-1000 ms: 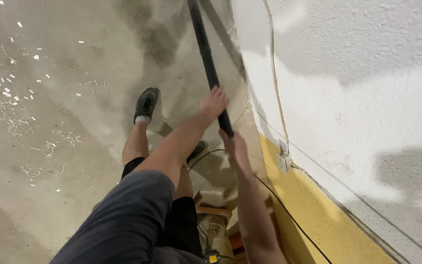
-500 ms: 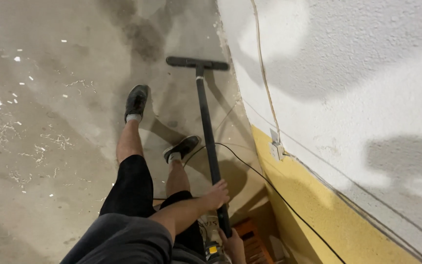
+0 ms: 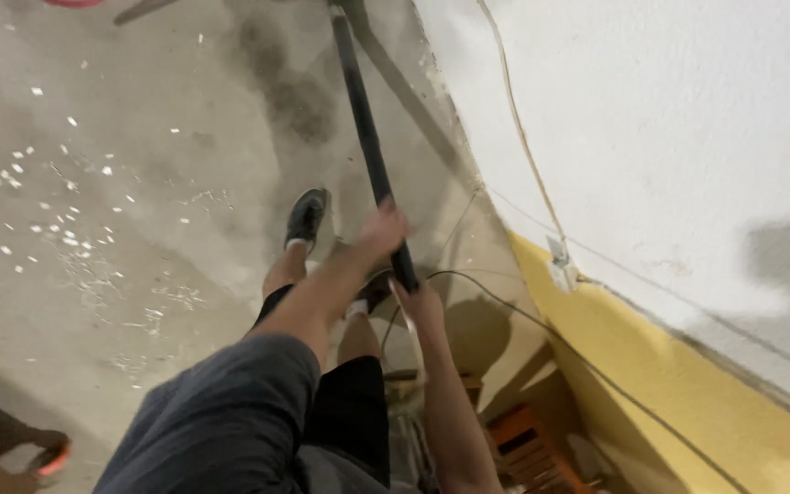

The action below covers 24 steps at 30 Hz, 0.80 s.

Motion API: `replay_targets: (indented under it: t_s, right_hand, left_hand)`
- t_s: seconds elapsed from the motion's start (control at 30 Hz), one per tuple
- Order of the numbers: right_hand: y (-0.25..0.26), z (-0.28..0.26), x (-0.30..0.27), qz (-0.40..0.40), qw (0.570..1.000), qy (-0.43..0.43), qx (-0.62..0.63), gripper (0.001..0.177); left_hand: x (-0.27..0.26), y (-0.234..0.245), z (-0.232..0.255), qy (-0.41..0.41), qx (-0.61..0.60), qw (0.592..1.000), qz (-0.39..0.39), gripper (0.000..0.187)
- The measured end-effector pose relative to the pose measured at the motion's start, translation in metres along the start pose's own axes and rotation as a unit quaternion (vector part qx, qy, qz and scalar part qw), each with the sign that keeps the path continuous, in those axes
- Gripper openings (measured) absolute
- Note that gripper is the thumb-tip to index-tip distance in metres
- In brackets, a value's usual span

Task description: Vacuuming sawdust and debris from the workshop floor using a shop vacuum and floor wand attachment

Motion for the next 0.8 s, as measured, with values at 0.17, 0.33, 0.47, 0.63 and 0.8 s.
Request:
replay_targets:
  t_s: [0.17,0.33,0.47,0.63,0.8]
  right_hand:
    - [-0.009,-0.068,0.049,0.007,0.999,0.013,0.031,0.068]
    - [-0.002,-0.036,0.025,-0.007,0.999,0.023,0.026,0.075]
    - [-0.034,0.037,0.007,-0.002,0.999,-0.027,0.046,0.075]
    - [-0.105,0.104,-0.049,0.01,0.992,-0.025,0.126,0.074]
    - [-0.2,0.156,-0.092,0.014,0.969,-0.036,0.244,0.074]
  left_hand:
    - [0.025,-0.006,-0.132,0.038,-0.139,0.963,-0.227,0.059]
    - [0.025,-0.003,-0.09,0.013,-0.153,0.96,-0.232,0.059]
    - [-0.033,0.053,-0.023,-0.04,-0.161,0.956,-0.242,0.042]
    - [-0.085,0.03,0.065,-0.094,-0.119,0.958,-0.242,0.034]
    - [-0.162,-0.013,0.141,-0.129,-0.084,0.957,-0.244,0.033]
Point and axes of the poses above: each hand's wrist, its own x-axis towards the middle knuckle, its own y-axis out of the back of the hand, z = x × y, the point moved 4 cm from there along x, towards the middle knuckle, and after that the axes turned 12 degrees about -z, right-handed, at the moved point
